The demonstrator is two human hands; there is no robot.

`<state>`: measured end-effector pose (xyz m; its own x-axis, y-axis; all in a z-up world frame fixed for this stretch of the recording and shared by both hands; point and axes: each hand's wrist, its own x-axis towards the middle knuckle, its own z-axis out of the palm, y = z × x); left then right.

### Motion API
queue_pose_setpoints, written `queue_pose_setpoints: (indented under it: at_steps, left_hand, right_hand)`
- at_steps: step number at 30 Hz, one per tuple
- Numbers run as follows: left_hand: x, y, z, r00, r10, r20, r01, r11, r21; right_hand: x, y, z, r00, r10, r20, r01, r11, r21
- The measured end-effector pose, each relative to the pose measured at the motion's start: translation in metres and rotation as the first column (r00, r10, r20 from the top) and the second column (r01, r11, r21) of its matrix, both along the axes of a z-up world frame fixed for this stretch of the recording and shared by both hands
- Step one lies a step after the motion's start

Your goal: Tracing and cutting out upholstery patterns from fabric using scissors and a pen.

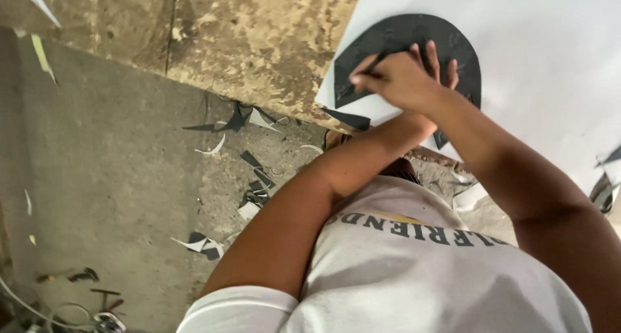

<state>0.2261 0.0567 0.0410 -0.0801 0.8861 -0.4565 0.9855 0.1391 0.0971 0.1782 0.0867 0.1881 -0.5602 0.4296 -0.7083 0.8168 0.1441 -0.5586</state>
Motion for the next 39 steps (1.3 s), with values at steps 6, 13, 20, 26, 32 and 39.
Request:
queue_pose_setpoints:
  at_steps: [6,13,20,26,32,39]
  left_hand:
    - [-0.011,-0.001,0.013,0.999,0.03,0.02,-0.03,0.999,-0.034]
    - [-0.004,-0.002,0.01,1.0,-0.003,0.029,0.005,0.998,-0.069]
    - [0.012,0.006,0.009,0.995,-0.093,0.026,0.095,0.992,-0.082]
    - [0.022,0.008,0.005,0.988,-0.152,0.028,0.154,0.982,-0.111]
    - [0.016,0.008,0.019,0.985,-0.168,0.04,0.172,0.973,-0.154]
    - [0.008,0.01,0.035,0.969,-0.242,0.044,0.245,0.947,-0.208]
  right_hand:
    - [-0.006,-0.014,-0.075,0.909,0.23,-0.349,-0.155,0.961,0.228]
    - [-0.031,0.047,-0.075,0.981,0.122,-0.153,-0.086,0.971,0.222]
    - [-0.03,0.047,-0.063,0.991,0.093,-0.095,-0.075,0.981,0.181]
    - [0.035,0.123,-0.122,0.97,0.204,-0.13,-0.104,0.838,0.536]
    - [0.154,0.151,-0.146,0.976,0.204,-0.078,-0.055,0.578,0.814]
    - [0.288,0.031,-0.146,0.973,-0.218,-0.078,0.188,0.551,0.813]
